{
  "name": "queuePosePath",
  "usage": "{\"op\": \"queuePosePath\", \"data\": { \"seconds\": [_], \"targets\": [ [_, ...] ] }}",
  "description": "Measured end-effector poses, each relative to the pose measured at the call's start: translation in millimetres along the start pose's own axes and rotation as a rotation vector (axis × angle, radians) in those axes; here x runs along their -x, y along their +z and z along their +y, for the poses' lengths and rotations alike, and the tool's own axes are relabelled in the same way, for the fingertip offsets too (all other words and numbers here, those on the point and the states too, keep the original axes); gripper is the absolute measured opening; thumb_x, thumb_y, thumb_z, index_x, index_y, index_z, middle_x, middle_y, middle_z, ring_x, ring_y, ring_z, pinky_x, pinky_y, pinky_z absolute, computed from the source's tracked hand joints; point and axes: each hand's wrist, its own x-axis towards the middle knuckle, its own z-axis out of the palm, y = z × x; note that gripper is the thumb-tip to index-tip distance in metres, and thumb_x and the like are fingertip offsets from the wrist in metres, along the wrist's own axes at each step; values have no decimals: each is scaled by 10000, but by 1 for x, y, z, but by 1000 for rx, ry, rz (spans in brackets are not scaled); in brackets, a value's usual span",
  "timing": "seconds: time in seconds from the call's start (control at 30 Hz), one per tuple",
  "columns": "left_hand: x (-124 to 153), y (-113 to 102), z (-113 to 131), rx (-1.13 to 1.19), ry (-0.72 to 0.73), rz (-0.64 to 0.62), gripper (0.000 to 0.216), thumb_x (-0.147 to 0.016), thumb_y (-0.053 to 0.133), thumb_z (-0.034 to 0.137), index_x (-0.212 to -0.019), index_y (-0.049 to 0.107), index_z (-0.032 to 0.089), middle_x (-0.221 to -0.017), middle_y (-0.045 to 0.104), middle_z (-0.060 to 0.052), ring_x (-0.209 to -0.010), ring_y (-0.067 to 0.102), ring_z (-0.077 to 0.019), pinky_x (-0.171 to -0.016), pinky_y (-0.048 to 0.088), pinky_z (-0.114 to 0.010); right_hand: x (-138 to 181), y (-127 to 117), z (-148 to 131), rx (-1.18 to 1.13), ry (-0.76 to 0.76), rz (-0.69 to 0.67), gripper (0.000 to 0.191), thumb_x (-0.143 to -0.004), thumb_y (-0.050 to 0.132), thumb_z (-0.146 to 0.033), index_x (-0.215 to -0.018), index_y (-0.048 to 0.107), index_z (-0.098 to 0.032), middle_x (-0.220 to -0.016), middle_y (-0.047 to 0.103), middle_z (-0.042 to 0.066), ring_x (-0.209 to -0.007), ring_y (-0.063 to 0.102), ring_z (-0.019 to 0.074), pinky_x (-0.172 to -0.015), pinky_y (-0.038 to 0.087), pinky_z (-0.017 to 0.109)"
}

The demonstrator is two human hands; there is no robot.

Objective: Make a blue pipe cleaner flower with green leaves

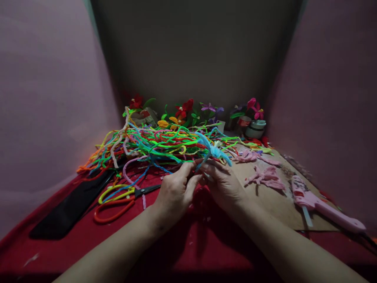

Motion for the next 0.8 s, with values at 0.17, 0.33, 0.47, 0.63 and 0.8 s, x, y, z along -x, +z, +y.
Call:
{"op": "queuePosePath", "data": {
  "seconds": [0.17, 0.33, 0.47, 0.63, 0.8],
  "targets": [
    [0, 0, -11, -141, 180, 69, 146, -864, 455, 181, -963, 562, 165, -776, 643, -17, -648, 603, -94, -600, 425, -180, 3, 3, 3, 74, 18, 29, 119, -663, 718, -232, -770, 708, -180, -790, 628, 19, -666, 510, 109, -514, 365, 213],
    [-1, -2, -4, 6, 109, 97, 113, -856, 451, 158, -803, 549, 176, -626, 525, 38, -526, 473, -57, -513, 365, -157, 7, 7, 1, 213, -94, -39, 72, -725, 670, -248, -778, 685, -201, -746, 585, -3, -638, 456, 106, -564, 356, 250],
    [-3, -6, 8, 282, -166, 37, 164, -838, 489, 228, -695, 534, 162, -556, 435, 51, -495, 389, -53, -466, 323, -161, 9, 8, -3, 313, -160, -93, 146, -759, 637, -242, -893, 693, -233, -778, 591, -12, -658, 431, 105, -628, 359, 265],
    [-7, -11, 13, 676, -410, -80, 195, -808, 544, 298, -680, 535, 151, -501, 386, 62, -423, 302, -31, -404, 234, -161, 6, 4, -2, 322, -152, -98, 145, -757, 636, -272, -872, 718, -240, -740, 593, -5, -711, 467, 130, -685, 381, 288],
    [-8, -14, 7, 906, -528, -203, 234, -794, 578, 334, -669, 514, 147, -469, 365, 71, -369, 244, -12, -373, 170, -157, 2, 0, -3, 255, -112, -172, 138, -751, 648, -241, -866, 723, -226, -721, 588, -10, -642, 447, 102, -635, 375, 262]
  ]
}}
